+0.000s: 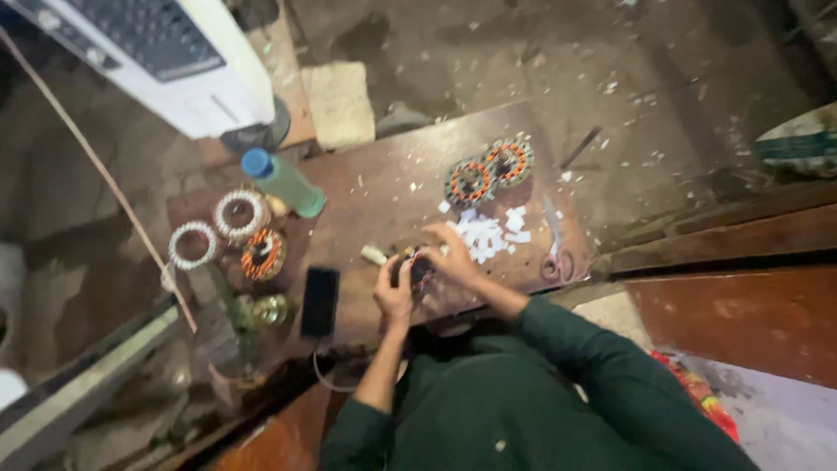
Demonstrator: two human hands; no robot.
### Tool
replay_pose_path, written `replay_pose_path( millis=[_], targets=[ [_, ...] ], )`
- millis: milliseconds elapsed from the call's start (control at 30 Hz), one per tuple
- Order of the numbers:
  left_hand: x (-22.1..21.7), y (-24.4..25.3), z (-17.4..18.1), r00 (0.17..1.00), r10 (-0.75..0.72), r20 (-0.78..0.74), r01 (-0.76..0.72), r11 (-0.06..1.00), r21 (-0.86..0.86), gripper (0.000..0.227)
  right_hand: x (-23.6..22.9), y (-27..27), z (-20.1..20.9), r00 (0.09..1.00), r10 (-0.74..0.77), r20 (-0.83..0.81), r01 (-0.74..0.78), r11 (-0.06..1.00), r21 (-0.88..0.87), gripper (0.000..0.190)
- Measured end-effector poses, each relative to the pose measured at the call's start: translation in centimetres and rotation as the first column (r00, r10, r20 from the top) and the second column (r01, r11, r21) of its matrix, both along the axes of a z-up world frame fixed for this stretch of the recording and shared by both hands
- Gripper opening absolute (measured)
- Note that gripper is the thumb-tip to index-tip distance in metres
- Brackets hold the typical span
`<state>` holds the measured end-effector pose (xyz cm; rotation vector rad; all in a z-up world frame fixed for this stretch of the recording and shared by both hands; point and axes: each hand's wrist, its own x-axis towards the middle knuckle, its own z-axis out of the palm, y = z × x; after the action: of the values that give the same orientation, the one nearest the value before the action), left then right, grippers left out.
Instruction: The person cuts small white paper pieces with scissors and inserts them into slots on a circular copper-wound component. They repeat this process for multiple slots on the same component while working at a cluttered workbench.
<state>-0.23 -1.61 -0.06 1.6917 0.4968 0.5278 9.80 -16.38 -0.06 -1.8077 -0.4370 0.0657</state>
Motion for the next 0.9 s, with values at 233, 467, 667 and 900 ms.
replay_pose_path(
  millis=[233, 467, 667, 900],
  targets=[
    [-0.5, -1.0, -0.1, 0.996, 0.094, -0.009, -0.093, 0.991, 0.093, 0.031, 1.0, -10.6, -2.0, 0.951, -0.303, -0.066, 0.294, 0.949, -0.115, 0.025],
    [-1.4, -0.2, -0.9, 0.992, -0.037, 0.122, 0.073, 0.951, -0.302, 0.037, -0.3, -17.1, 0.6, 0.907, -0.410, -0.093, 0.383, 0.897, -0.223, 0.016],
    [-1.6, -1.5, -0.8, 0.998, 0.053, 0.037, -0.044, 0.974, -0.224, 0.029, -0.2, -16.2, 2.1, 0.975, -0.188, 0.120, 0.223, 0.849, -0.479, 0.019],
    [-1.3, -1.5, -0.9, 0.998, 0.051, 0.034, -0.045, 0.987, -0.155, 0.031, 1.6, -14.1, 2.6, 0.985, -0.043, 0.167, 0.136, 0.787, -0.601, 0.028]
  ],
)
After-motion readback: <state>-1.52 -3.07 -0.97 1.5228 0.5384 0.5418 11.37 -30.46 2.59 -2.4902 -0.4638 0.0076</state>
